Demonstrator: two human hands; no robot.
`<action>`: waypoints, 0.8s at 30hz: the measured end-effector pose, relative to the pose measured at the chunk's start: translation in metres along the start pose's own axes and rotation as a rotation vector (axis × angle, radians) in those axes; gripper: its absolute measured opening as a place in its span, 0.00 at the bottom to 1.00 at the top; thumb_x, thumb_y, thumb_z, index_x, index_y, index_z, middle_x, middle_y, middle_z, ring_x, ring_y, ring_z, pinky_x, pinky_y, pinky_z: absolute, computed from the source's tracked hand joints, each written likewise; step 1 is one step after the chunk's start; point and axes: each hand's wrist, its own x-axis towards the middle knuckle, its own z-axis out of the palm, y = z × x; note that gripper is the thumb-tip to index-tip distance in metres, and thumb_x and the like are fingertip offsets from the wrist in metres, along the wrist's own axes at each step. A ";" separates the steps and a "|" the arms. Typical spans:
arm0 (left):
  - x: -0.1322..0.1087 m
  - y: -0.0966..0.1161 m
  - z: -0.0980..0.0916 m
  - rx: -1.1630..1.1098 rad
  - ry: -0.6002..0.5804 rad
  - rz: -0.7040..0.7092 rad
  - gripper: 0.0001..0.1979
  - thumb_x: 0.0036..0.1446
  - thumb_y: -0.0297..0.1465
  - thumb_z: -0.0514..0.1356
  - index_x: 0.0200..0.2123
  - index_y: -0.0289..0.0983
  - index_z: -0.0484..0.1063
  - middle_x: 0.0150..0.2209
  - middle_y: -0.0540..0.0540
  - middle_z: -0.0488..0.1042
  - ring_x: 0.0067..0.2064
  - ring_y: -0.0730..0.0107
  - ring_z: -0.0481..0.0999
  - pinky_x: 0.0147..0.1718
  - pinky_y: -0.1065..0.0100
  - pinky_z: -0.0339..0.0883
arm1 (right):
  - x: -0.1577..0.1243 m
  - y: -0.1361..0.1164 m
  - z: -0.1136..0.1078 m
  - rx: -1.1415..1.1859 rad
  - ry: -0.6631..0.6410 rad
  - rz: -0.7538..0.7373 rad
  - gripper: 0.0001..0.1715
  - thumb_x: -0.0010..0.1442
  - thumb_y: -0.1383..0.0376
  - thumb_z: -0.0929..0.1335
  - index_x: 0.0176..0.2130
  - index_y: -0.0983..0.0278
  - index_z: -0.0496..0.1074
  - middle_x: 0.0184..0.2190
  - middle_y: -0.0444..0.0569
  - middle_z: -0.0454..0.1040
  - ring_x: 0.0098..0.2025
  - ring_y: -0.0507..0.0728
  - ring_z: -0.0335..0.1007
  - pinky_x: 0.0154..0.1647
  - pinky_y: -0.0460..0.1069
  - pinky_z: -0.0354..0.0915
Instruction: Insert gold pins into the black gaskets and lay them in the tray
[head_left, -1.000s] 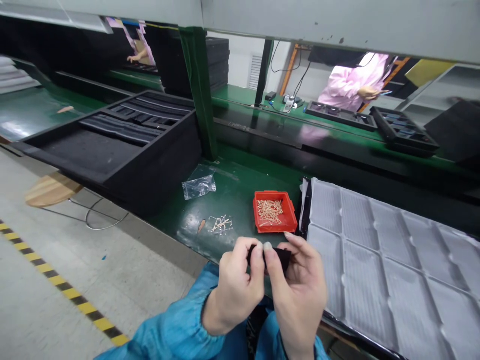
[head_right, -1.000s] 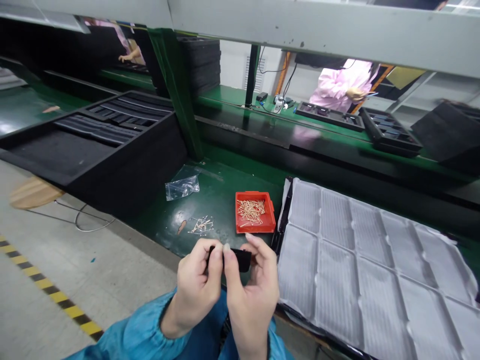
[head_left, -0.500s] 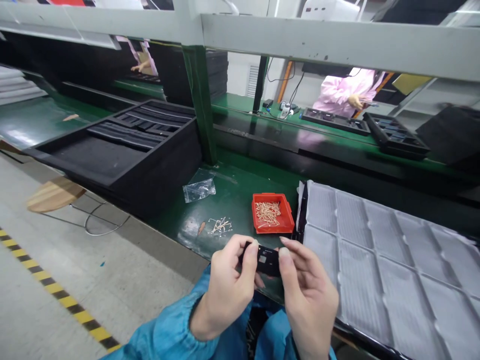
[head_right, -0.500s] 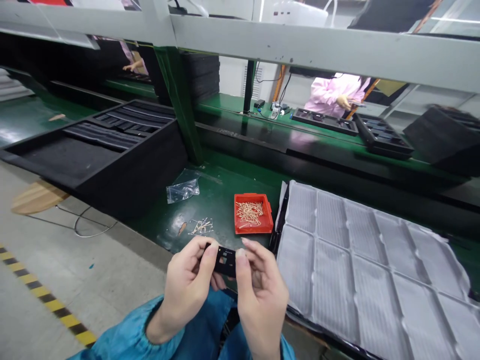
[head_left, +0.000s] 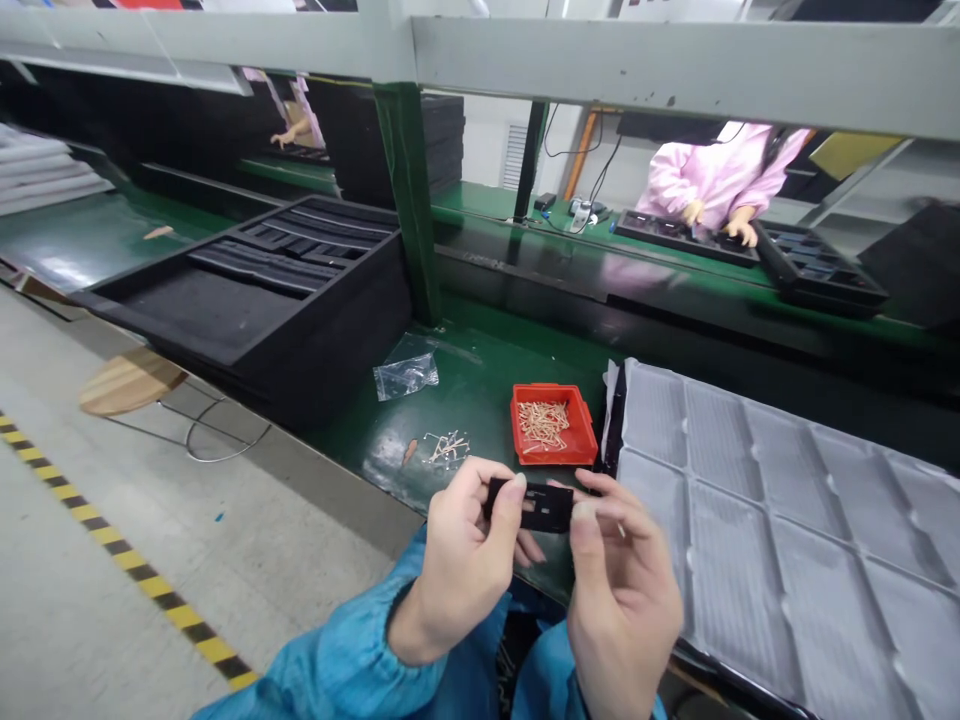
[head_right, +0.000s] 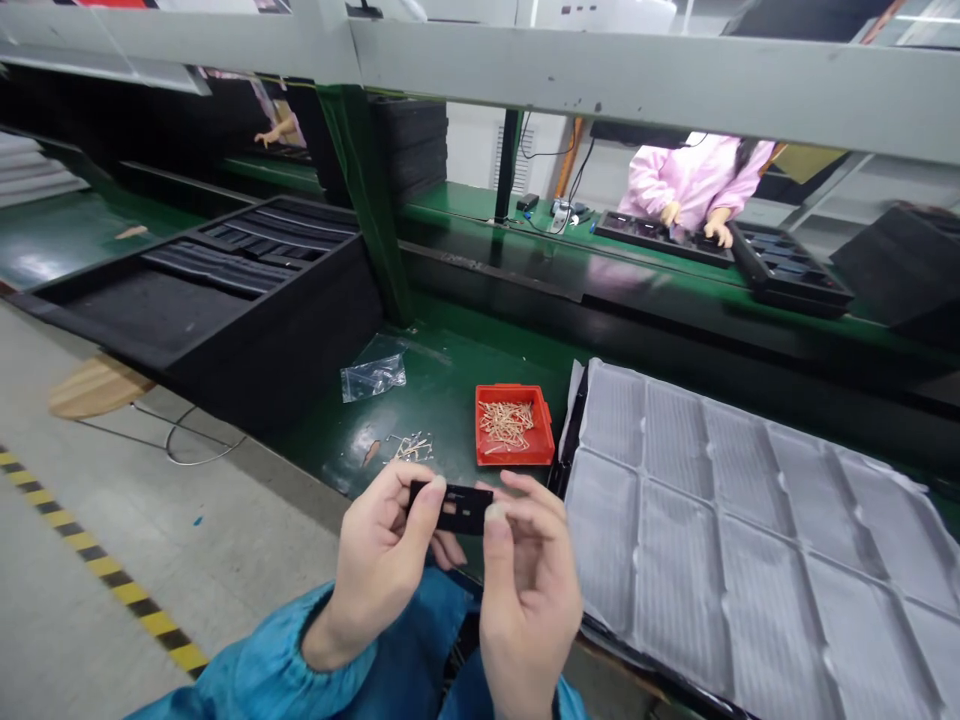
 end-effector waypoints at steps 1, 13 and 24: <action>0.001 0.001 0.000 -0.012 0.002 0.001 0.15 0.71 0.43 0.59 0.39 0.38 0.67 0.20 0.53 0.74 0.19 0.72 0.78 0.19 0.77 0.73 | 0.001 -0.001 0.000 0.025 0.014 0.042 0.07 0.67 0.64 0.71 0.47 0.59 0.74 0.50 0.50 0.78 0.48 0.53 0.81 0.46 0.46 0.77; -0.004 0.006 -0.005 0.093 -0.032 0.052 0.12 0.69 0.39 0.61 0.37 0.37 0.68 0.25 0.50 0.77 0.21 0.73 0.80 0.20 0.78 0.74 | -0.005 -0.002 0.012 -0.024 0.084 0.118 0.22 0.59 0.60 0.77 0.50 0.62 0.74 0.40 0.51 0.80 0.38 0.56 0.82 0.37 0.47 0.80; -0.004 0.020 -0.010 -0.035 -0.081 -0.097 0.18 0.66 0.45 0.63 0.33 0.36 0.71 0.18 0.50 0.75 0.16 0.69 0.77 0.13 0.78 0.67 | -0.001 0.001 -0.017 -0.231 -0.007 -0.323 0.19 0.63 0.74 0.72 0.52 0.59 0.77 0.41 0.48 0.82 0.39 0.54 0.80 0.40 0.48 0.77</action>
